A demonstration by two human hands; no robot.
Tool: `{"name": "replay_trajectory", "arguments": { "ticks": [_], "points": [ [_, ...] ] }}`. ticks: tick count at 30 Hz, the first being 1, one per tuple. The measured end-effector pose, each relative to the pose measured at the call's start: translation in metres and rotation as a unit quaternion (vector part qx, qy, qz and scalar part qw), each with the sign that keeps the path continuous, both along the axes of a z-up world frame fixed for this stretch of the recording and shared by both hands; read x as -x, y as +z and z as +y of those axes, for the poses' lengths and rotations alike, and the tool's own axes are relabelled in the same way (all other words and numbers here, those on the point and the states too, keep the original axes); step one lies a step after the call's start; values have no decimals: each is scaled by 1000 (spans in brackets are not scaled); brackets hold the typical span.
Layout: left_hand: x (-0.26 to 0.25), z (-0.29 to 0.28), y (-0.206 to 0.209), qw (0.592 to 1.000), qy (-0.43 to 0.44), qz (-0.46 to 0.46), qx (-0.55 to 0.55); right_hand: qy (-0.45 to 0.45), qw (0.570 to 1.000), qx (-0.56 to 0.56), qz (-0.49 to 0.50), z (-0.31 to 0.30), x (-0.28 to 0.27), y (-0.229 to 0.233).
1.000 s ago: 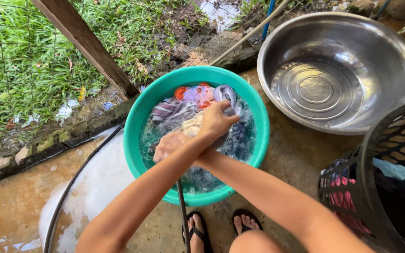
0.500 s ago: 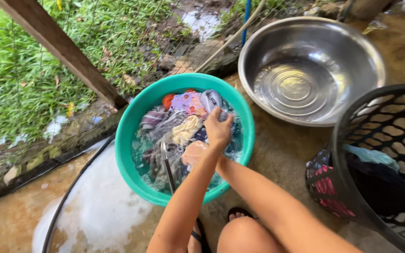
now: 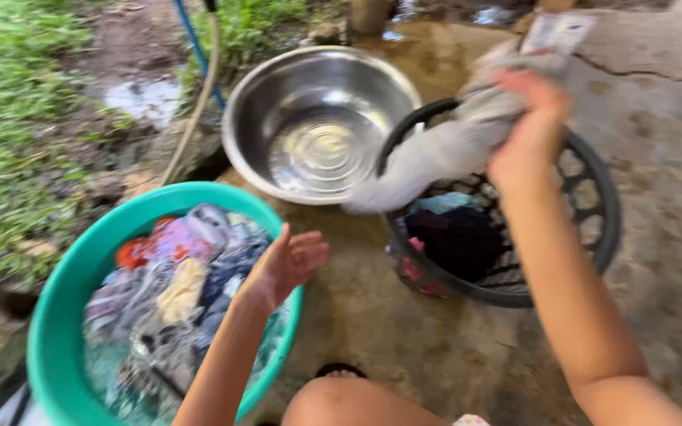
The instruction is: The person washes clothes by hand in a green basin filled with soapy water, scrubbing, wringing out the items, and placing them into a black basket.
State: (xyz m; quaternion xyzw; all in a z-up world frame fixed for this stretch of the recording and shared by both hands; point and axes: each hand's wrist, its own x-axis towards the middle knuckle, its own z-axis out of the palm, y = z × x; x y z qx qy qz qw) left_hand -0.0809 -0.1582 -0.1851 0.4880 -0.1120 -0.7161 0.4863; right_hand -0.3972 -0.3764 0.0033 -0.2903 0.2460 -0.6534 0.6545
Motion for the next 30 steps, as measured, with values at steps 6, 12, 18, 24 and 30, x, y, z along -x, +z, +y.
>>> {"name": "replay_trajectory", "arguments": {
  "ticks": [6, 12, 18, 24, 30],
  "points": [
    [6, -43, -31, 999, 33, -16, 9, -313, 821, 366, 306, -11, 19, -33],
    [-15, -19, -27, 996, 40, -82, 18, -37, 730, 326, 599, 24, -35, -194],
    [-85, 41, -72, 985, 149, -72, -42, -43, 743, 355, 567, 82, -84, -138],
    [-129, 112, -141, 945, 268, -187, -9, 108, 710, 479, 505, 171, -188, -127],
    [-145, 200, -153, 758, 223, -609, -71, 466, 456, 549, 523, 242, -292, -289]
  ]
}}
